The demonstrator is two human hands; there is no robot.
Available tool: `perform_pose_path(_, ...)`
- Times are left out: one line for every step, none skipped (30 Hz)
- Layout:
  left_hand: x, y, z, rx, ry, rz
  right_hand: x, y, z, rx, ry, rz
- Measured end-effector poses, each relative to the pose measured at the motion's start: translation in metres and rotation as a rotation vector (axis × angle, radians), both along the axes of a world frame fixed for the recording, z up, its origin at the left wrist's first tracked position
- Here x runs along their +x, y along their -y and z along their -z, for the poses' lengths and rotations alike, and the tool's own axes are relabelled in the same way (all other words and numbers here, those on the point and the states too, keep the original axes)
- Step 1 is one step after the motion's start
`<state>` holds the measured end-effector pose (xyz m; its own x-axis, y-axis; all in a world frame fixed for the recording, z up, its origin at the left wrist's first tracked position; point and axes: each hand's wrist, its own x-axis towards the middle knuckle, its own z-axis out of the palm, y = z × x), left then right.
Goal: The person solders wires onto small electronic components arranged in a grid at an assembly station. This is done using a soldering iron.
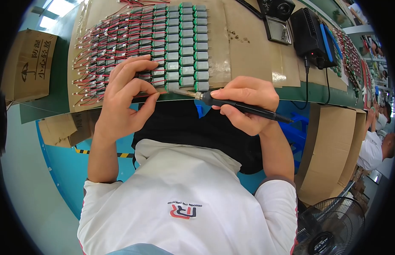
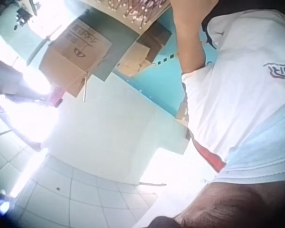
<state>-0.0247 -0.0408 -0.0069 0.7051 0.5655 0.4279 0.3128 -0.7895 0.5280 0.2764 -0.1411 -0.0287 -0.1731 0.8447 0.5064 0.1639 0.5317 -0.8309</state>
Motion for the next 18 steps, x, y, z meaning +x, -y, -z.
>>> perform_pose_path(0.0002,0.0002,0.0002,0.003,-0.002,-0.005,-0.0001,0.0001,0.0002,-0.004,0.006,0.001)
perform_pose_path(0.0003,0.0003,0.0013,0.002,-0.002,-0.005,-0.0002,0.0003,0.0004,-0.009,0.012,0.003)
perform_pose_path(0.0005,0.0001,0.0031,0.003,0.006,-0.011,-0.0004,0.0005,0.0003,-0.009,0.012,0.003)
perform_pose_path(0.0005,0.0,0.004,0.004,0.014,-0.016,-0.0008,0.0005,-0.0003,-0.013,0.016,0.003)
perform_pose_path(0.0006,-0.0001,0.004,0.003,0.014,-0.016,-0.0011,0.0004,-0.0006,-0.016,0.019,0.003)
perform_pose_path(0.0008,-0.0001,0.0039,0.001,0.019,-0.017,-0.0014,0.0004,-0.0005,-0.017,0.019,0.002)
perform_pose_path(0.001,-0.0001,0.0039,-0.001,0.024,-0.017,-0.0017,0.0005,-0.0001,-0.016,0.021,0.006)
perform_pose_path(0.0012,-0.0001,0.004,-0.002,0.024,-0.017,-0.002,0.0006,0.0002,-0.016,0.023,0.01)
perform_pose_path(0.0013,-0.0001,0.0041,0.002,0.026,-0.018,-0.0021,0.0005,0.0005,-0.016,0.023,0.01)
perform_pose_path(0.0015,0.0,0.0041,0.005,0.028,-0.019,-0.0022,0.0004,0.0008,-0.014,0.025,0.013)
perform_pose_path(0.0015,0.0001,0.0043,0.005,0.028,-0.019,-0.0023,0.0003,0.001,-0.011,0.026,0.015)
perform_pose_path(0.0016,0.0002,0.0045,0.008,0.029,-0.022,-0.0025,0.0002,0.0009,-0.012,0.026,0.015)
perform_pose_path(0.0017,0.0001,0.0046,0.011,0.031,-0.025,-0.0027,0.0,0.0005,-0.011,0.029,0.016)
perform_pose_path(0.0019,0.0001,0.0046,0.011,0.031,-0.024,-0.0028,-0.0001,0.0003,-0.01,0.032,0.016)
perform_pose_path(0.0021,0.0002,0.0044,0.01,0.031,-0.027,-0.0028,0.0,0.0006,-0.01,0.032,0.016)
perform_pose_path(0.0022,0.0002,0.0043,0.008,0.03,-0.03,-0.0027,0.0001,0.0011,-0.009,0.034,0.018)
perform_pose_path(0.0022,0.0002,0.0045,0.008,0.03,-0.029,-0.0026,0.0001,0.0015,-0.007,0.036,0.02)
perform_pose_path(0.0022,0.0001,0.0047,0.01,0.03,-0.03,-0.0027,0.0001,0.0018,-0.007,0.036,0.02)
